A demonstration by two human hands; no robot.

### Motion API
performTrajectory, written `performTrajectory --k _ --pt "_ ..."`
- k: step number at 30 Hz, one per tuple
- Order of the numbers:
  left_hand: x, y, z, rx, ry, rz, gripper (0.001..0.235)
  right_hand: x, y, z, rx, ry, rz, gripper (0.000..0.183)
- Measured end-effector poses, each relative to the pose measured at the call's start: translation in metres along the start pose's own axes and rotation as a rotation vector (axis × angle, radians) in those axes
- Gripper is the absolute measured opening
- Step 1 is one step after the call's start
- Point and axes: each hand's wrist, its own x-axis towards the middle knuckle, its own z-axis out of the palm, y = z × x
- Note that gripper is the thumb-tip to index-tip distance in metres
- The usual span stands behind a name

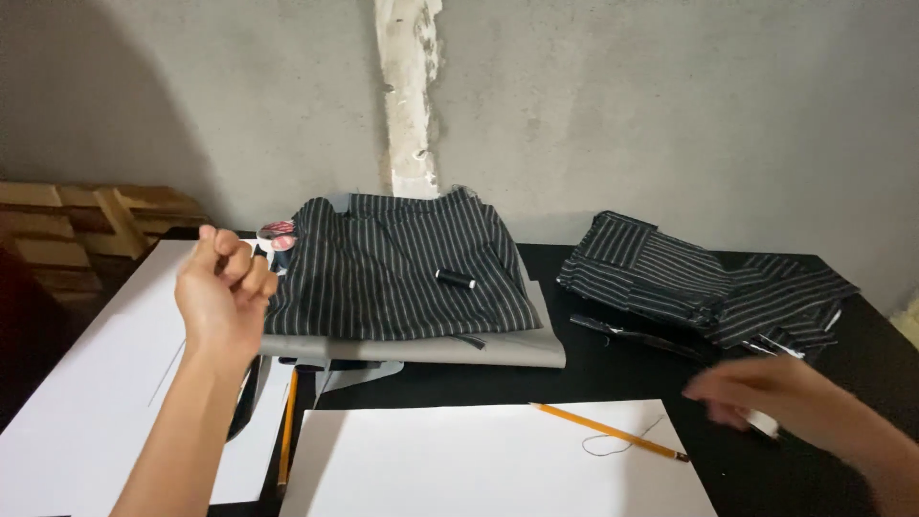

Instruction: The person is drafting a pattern on white paper using a pencil and a green ruler, while fabric pieces are laid out on the table.

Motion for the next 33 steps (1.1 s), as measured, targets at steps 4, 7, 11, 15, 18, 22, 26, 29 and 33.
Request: performTrajectory --k 4,7,11,15,18,22,26,29,33 --pt "0.044 -0.019 -0.023 0.490 0.252 0.372 0.027 0.065 -0.034 0.053 -0.526 0.003 -0.598 0.028" --pt "0.060 -0.028 -0.014 1.122 0.154 0.478 0.033 0.102 -0.085 0.105 -0.592 0.105 -0.860 0.020" --pt "0.053 -0.034 0.025 1.777 -0.571 0.149 0.023 0.129 -0.133 0.162 -0.586 0.103 -0.674 0.021" --pt "0.059 -0.051 0.026 1.710 -0.735 -0.103 0.032 0.147 -0.135 0.188 -0.634 0.133 -0.711 0.019" --pt "0.064 -0.056 0.022 1.730 -0.754 -0.259 0.039 0.135 -0.143 0.193 -0.599 0.029 -0.611 0.017" --pt "0.043 -0.028 0.040 1.778 -0.801 -0.161 0.018 0.104 -0.143 0.175 -0.460 0.009 -0.591 0.049" --pt "0.023 -0.011 0.075 1.768 -0.816 -0.253 0.027 0.064 -0.103 0.164 -0.395 -0.047 -1.139 0.039" --pt "0.040 -0.043 0.083 2.035 -0.916 0.111 0.045 0.008 -0.100 0.161 -0.470 -0.188 -0.841 0.037" --pt "0.046 -0.067 0.088 2.089 -0.997 0.302 0.038 -0.010 -0.061 0.138 -0.575 -0.124 -0.482 0.041"
